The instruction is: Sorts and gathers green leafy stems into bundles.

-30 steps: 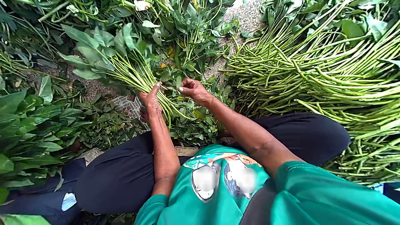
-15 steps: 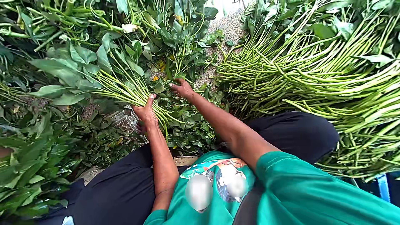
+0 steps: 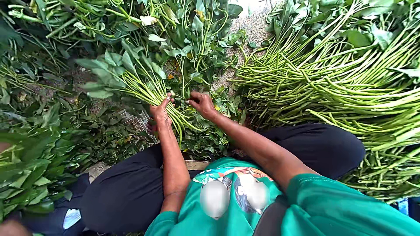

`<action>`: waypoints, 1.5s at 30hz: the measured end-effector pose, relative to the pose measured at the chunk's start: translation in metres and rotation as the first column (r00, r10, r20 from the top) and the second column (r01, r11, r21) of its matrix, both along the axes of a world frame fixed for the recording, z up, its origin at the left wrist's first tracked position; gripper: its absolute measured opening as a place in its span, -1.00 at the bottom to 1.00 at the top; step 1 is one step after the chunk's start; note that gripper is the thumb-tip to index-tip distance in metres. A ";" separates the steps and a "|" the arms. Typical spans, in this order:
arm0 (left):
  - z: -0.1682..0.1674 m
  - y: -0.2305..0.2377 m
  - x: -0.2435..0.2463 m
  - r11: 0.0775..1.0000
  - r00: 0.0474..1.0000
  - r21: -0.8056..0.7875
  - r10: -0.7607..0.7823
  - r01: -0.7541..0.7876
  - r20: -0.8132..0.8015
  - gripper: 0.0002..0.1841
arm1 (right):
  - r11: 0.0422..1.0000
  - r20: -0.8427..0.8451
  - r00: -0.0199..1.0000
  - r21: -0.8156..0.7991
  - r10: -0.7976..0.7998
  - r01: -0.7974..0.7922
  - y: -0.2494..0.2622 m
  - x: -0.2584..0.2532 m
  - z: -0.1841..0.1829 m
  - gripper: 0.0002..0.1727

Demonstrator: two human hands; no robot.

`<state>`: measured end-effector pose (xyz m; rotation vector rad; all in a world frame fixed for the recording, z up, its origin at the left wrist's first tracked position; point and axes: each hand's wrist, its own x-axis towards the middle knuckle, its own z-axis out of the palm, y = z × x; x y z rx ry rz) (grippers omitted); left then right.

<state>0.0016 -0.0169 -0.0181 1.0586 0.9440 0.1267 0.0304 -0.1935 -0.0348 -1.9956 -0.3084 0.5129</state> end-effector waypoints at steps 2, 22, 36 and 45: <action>-0.004 0.002 -0.002 1.000 0.999 0.018 -0.004 0.005 -0.033 -0.54 | 0.994 0.062 0.998 0.112 -0.027 0.020 0.001 -0.012 0.006 -0.71; -0.008 -0.018 -0.006 0.982 0.972 0.053 -0.187 0.182 0.141 -0.48 | 0.993 -0.290 0.955 0.084 -0.055 0.083 0.009 -0.008 0.007 -0.41; -0.004 0.003 -0.001 0.990 1.000 0.135 0.028 -0.030 0.014 -0.35 | 0.910 -0.252 0.900 -0.123 0.357 -0.396 -0.016 0.003 0.042 -0.70; 0.002 0.007 0.000 0.988 1.000 0.154 -0.006 0.006 -0.001 -0.33 | 0.820 -0.107 0.895 -0.364 0.433 -0.441 -0.033 0.015 0.038 -0.58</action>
